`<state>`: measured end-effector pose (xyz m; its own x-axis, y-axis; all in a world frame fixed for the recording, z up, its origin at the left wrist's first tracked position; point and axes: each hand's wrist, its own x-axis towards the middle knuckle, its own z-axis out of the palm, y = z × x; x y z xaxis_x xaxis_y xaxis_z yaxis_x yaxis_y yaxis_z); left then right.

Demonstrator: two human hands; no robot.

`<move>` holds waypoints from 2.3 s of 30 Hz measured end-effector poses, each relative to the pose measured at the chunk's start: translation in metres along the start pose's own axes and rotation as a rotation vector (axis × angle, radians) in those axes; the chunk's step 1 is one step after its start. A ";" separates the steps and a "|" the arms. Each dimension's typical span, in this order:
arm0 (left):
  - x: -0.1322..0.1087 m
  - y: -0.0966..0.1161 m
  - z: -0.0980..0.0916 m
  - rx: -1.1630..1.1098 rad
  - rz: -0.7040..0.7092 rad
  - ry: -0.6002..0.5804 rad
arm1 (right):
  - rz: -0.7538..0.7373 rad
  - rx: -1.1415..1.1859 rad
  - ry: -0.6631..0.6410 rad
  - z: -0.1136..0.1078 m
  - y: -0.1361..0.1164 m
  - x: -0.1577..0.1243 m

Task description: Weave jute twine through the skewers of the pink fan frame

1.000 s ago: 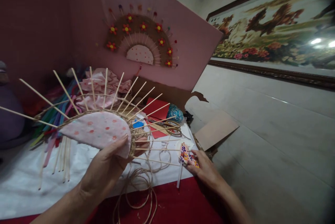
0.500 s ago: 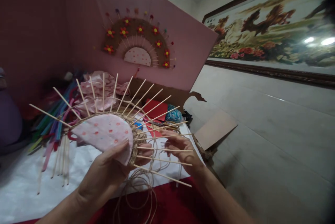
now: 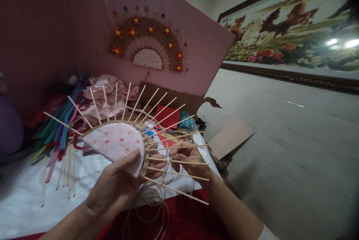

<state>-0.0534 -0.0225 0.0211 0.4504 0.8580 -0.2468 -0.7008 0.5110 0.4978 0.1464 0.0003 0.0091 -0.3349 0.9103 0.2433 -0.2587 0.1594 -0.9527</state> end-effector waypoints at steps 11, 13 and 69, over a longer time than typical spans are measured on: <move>-0.003 0.001 0.002 0.009 -0.060 -0.026 | 0.095 0.153 0.073 0.017 0.005 -0.006; -0.002 0.001 0.003 0.007 -0.050 -0.022 | 0.088 0.153 0.083 0.019 0.005 -0.005; 0.010 -0.004 -0.016 0.086 -0.172 -0.195 | 0.077 0.030 0.250 0.022 0.017 -0.006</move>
<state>-0.0556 -0.0152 0.0032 0.6623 0.7289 -0.1733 -0.5591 0.6348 0.5333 0.1239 -0.0106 -0.0047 -0.1213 0.9860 0.1144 -0.2691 0.0783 -0.9599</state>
